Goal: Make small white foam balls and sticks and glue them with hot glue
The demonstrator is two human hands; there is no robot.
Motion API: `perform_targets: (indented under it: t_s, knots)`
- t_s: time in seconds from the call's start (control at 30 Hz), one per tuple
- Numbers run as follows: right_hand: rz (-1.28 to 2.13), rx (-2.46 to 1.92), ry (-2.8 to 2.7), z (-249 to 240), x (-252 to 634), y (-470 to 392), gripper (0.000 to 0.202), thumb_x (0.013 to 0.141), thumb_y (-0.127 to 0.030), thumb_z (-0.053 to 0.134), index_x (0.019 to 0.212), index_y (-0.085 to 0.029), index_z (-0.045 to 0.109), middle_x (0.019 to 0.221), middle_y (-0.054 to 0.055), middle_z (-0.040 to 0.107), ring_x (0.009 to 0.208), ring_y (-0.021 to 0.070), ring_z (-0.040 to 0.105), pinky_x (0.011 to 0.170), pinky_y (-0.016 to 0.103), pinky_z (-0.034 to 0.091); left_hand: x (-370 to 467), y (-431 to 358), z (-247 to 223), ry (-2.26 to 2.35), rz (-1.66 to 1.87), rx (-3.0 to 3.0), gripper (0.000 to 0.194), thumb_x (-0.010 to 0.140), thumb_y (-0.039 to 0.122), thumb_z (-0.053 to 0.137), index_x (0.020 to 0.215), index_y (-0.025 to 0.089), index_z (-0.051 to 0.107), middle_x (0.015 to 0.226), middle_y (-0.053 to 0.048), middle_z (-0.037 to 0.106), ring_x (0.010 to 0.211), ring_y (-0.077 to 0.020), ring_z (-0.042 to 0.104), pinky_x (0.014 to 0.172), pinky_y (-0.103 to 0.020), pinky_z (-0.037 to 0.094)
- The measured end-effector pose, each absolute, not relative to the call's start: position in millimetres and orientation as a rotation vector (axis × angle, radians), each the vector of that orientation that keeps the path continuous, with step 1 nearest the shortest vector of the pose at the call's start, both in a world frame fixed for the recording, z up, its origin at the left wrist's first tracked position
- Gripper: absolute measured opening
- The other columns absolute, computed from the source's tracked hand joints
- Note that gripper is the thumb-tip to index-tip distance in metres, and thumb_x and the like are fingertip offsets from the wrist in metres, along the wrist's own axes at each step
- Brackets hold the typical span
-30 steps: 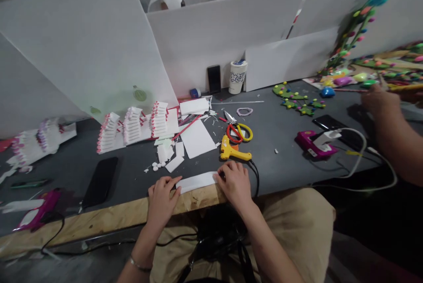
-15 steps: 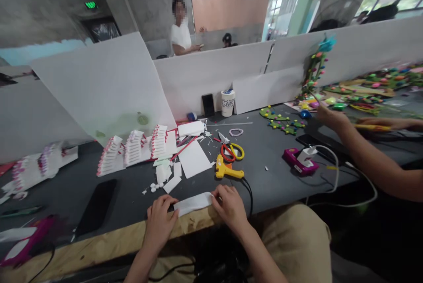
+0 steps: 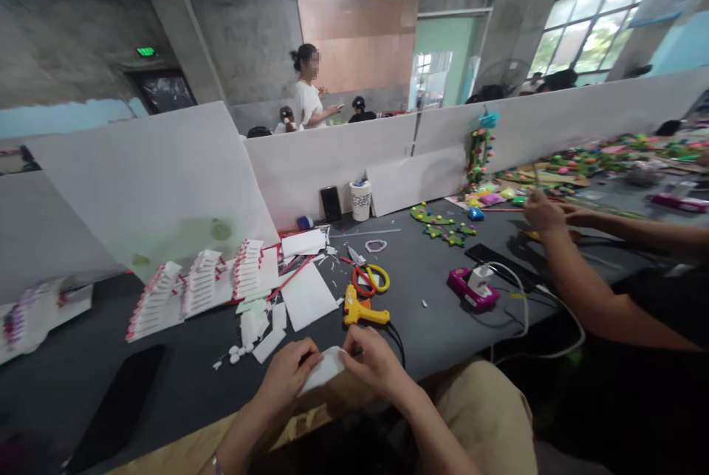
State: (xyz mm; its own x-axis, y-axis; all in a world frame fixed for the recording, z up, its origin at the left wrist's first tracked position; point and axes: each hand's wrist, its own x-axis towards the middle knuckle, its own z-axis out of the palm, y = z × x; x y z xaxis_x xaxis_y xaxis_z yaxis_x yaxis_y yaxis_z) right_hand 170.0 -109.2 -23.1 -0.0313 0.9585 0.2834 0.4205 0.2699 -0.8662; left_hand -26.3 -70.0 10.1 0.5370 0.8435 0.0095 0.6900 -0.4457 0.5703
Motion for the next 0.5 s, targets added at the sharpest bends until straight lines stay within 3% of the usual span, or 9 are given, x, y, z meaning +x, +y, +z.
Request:
perform_targets:
  t_s: [0.07, 0.13, 0.23, 0.37, 0.5]
  knots:
    - [0.771, -1.283, -1.551, -22, 171, -107, 0.011, 0.076, -0.024, 0.06, 0.069, -0.021, 0.053, 0.067, -0.001, 0.059, 0.067, 0.0152, 0.053, 0.064, 0.026, 0.041, -27, -66, 7, 1.187, 0.466, 2.219, 0.029, 0.087, 0.038, 0.044, 0.071, 0.02, 0.059, 0.069, -0.001, 0.063, 0.066, -0.0169, 0.054, 0.061, -0.027, 0.035]
    - [0.864, -1.249, -1.464, -22, 171, -104, 0.012, 0.078, -0.03, 0.061, 0.084, -0.021, 0.056, 0.072, -0.001, 0.06, 0.068, 0.0145, 0.055, 0.063, 0.025, 0.042, -26, -62, 4, 1.171, 0.534, 2.18, 0.031, 0.087, 0.041, 0.043, 0.068, 0.02, 0.056, 0.066, -0.001, 0.06, 0.064, -0.0162, 0.053, 0.06, -0.026, 0.035]
    - [1.096, -1.152, -1.285, -22, 169, -98, 0.036, 0.075, -0.041, 0.066, 0.103, -0.021, 0.056, 0.076, -0.001, 0.06, 0.066, 0.0142, 0.055, 0.06, 0.025, 0.043, -22, -58, 2, 1.211, 0.611, 2.135, 0.031, 0.086, 0.042, 0.043, 0.066, 0.02, 0.054, 0.063, 0.001, 0.056, 0.062, -0.0159, 0.051, 0.06, -0.026, 0.035]
    - [1.136, -1.154, -1.234, -19, 167, -90, 0.03, 0.074, -0.048, 0.066, 0.071, -0.019, 0.057, 0.062, -0.004, 0.05, 0.057, 0.0113, 0.045, 0.055, 0.024, 0.036, -13, -59, 4, 1.221, 0.665, 2.093, 0.031, 0.085, 0.042, 0.045, 0.064, 0.02, 0.053, 0.061, 0.001, 0.054, 0.06, -0.0152, 0.048, 0.059, -0.026, 0.034]
    - [1.12, -1.168, -1.199, -15, 172, -86, 0.035, 0.074, -0.051, 0.065, 0.064, -0.019, 0.055, 0.057, -0.005, 0.044, 0.055, 0.0103, 0.039, 0.054, 0.024, 0.033, -7, -59, 7, 1.169, 0.681, 1.978, 0.029, 0.083, 0.043, 0.048, 0.072, 0.019, 0.057, 0.064, 0.001, 0.055, 0.062, -0.0148, 0.048, 0.059, -0.025, 0.035]
